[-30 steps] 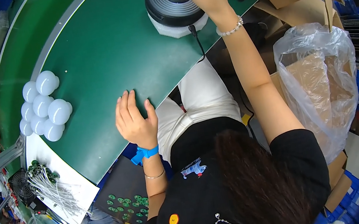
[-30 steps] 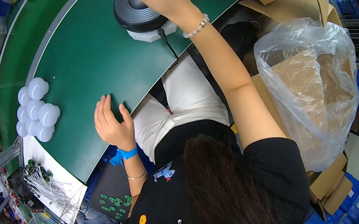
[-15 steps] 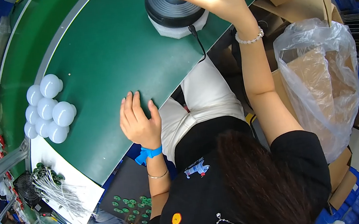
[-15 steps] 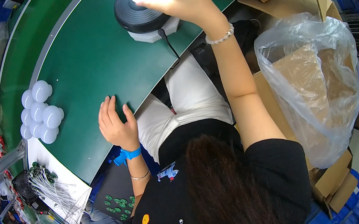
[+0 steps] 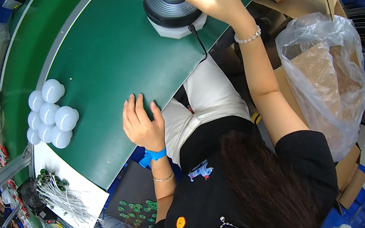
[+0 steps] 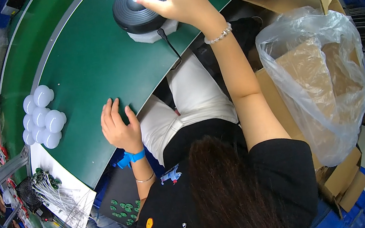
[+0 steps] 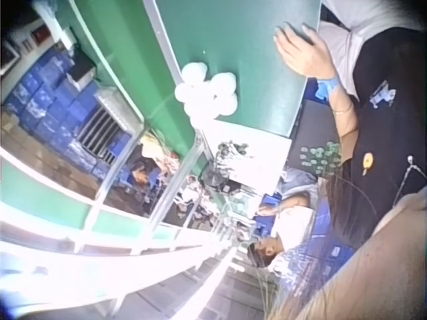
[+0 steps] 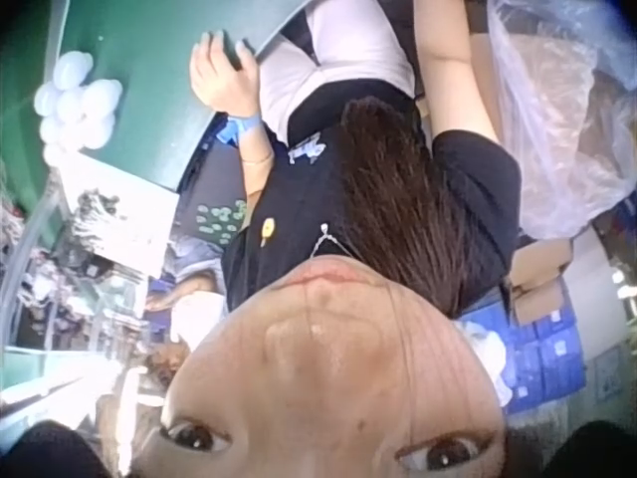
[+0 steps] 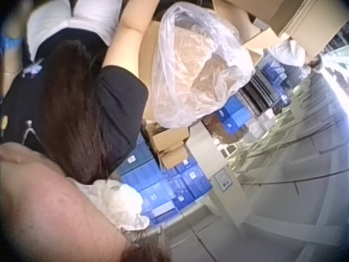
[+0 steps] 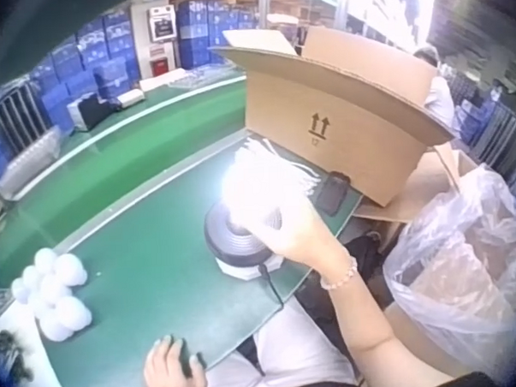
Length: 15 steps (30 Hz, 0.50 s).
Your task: Checking the functionality of light bulbs by placing them on an electrical tester and sorting them into boxes.
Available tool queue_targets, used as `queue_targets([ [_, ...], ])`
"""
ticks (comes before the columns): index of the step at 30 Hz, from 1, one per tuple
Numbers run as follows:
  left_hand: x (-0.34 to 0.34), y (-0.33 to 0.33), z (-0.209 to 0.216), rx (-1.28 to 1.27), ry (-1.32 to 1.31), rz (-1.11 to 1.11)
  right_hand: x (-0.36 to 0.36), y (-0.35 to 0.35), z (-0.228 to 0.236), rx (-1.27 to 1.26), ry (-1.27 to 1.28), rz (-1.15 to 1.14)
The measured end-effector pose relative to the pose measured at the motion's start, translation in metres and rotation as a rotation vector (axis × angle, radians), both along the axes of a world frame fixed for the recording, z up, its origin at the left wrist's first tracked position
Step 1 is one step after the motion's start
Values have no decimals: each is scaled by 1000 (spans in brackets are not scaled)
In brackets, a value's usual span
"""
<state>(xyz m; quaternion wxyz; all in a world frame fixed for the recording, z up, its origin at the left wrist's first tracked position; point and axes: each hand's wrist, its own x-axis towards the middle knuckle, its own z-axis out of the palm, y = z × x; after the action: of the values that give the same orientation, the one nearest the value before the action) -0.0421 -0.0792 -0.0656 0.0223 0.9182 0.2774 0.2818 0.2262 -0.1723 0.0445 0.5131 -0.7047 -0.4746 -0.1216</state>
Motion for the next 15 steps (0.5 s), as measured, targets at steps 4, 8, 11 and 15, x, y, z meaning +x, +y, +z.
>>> queue_targets([
  [4, 1, 0, 2, 1, -4, -12, 21, -5, -26, 51, -221, 53],
  [8, 2, -1, 3, -10, -22, -19, 31, 6, -29, 145, -478, 96],
  [11, 1, 0, 5, -10, -23, -19, 38, 16, -25, 68, -519, -36],
  [15, -2, 0, 2, 10, 1, -19, 34, 27, -16, 200, -496, -55],
])
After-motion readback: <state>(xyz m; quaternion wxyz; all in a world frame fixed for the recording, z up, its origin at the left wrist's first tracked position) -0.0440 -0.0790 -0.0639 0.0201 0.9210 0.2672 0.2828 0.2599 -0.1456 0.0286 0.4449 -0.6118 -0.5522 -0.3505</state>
